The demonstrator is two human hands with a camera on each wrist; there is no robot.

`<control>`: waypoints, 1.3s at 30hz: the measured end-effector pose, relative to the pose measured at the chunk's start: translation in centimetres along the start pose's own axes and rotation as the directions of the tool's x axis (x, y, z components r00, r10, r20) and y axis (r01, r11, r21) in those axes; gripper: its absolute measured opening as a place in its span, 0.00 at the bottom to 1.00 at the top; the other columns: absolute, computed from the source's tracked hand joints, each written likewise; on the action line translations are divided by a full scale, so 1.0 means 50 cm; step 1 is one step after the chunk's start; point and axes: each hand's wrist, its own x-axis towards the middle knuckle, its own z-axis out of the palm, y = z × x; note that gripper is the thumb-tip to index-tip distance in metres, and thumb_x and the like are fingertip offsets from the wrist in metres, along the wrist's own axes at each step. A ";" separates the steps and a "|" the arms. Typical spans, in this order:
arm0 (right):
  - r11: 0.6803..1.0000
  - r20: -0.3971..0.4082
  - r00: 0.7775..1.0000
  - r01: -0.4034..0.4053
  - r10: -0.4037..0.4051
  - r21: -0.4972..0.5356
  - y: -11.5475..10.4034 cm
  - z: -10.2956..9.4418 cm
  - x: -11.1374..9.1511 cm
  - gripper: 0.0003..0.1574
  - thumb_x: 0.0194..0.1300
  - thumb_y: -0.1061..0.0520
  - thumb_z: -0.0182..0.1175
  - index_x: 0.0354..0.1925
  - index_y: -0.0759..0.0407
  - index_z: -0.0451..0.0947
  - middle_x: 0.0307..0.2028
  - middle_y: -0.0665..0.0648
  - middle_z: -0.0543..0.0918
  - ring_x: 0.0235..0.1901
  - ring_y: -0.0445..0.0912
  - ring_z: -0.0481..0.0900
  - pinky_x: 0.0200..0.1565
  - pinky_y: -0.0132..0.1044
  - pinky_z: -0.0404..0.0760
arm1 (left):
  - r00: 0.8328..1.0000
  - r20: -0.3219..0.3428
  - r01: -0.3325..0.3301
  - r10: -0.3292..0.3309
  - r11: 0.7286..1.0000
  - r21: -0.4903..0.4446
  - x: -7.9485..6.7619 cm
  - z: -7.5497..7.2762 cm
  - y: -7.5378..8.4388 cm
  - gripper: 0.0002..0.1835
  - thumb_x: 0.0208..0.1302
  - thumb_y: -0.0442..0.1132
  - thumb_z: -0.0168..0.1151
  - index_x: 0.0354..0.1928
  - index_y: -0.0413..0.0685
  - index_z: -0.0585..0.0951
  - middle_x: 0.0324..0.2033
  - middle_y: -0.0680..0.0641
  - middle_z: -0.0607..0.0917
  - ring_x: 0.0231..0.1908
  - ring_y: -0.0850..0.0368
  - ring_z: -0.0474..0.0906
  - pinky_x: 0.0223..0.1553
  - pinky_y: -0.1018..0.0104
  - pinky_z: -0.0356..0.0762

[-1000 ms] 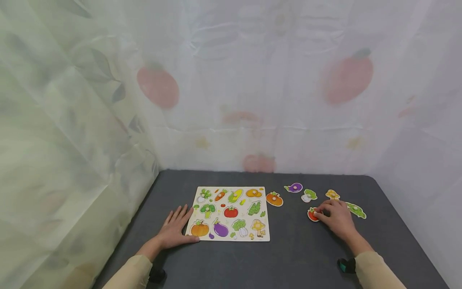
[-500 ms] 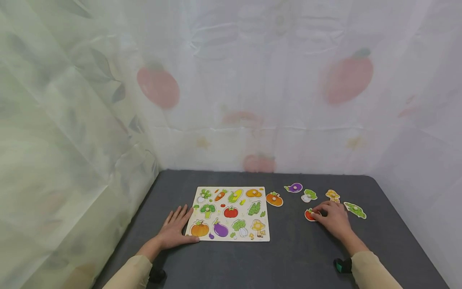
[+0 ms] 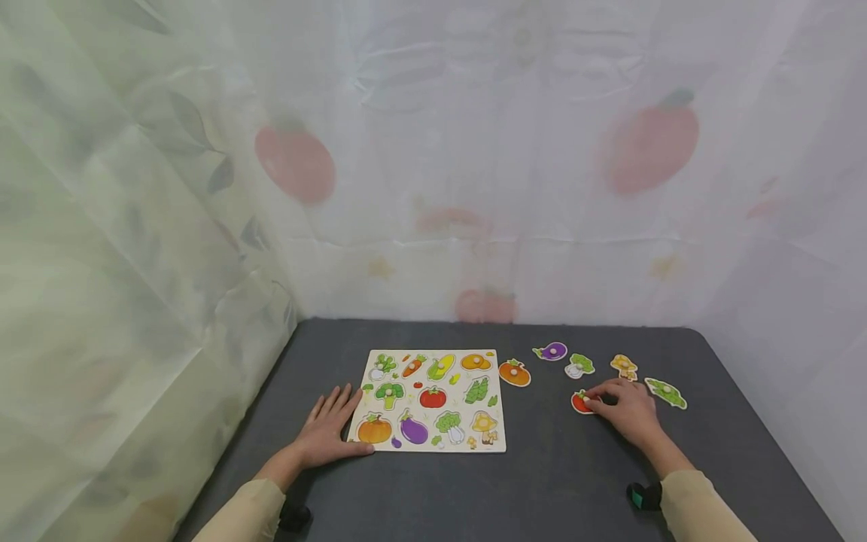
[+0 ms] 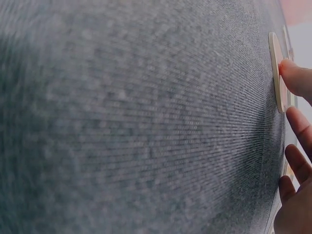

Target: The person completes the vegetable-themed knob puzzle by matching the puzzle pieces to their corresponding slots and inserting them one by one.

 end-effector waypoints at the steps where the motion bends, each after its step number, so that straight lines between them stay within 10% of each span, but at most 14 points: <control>1: 1.000 0.000 1.000 0.000 0.000 -0.001 0.000 0.001 0.000 0.14 0.66 0.47 0.72 0.43 0.55 0.89 0.49 0.65 0.82 0.60 0.71 0.64 0.55 0.76 0.55 | 1.000 0.006 0.002 -0.002 1.000 0.009 0.000 -0.002 0.002 0.66 0.50 0.80 0.64 0.82 0.50 0.53 0.80 0.38 0.50 0.79 0.37 0.40 0.74 0.35 0.33; 22: 0.998 -0.021 0.999 0.048 -0.049 -0.040 -0.015 0.000 0.004 0.11 0.65 0.51 0.72 0.40 0.56 0.89 0.47 0.64 0.82 0.56 0.70 0.67 0.57 0.74 0.57 | 1.000 -0.005 -0.016 0.016 1.000 -0.020 -0.001 0.003 -0.003 0.67 0.50 0.80 0.64 0.82 0.48 0.52 0.80 0.37 0.49 0.79 0.36 0.38 0.74 0.34 0.30; 39: 0.989 -0.063 0.987 0.146 -0.145 0.020 -0.142 0.081 0.077 0.06 0.63 0.52 0.74 0.36 0.52 0.88 0.46 0.61 0.83 0.54 0.63 0.70 0.57 0.67 0.62 | 0.999 0.041 0.024 -0.026 0.999 0.044 0.000 -0.007 0.006 0.65 0.51 0.81 0.62 0.83 0.54 0.50 0.81 0.41 0.48 0.79 0.39 0.37 0.75 0.37 0.32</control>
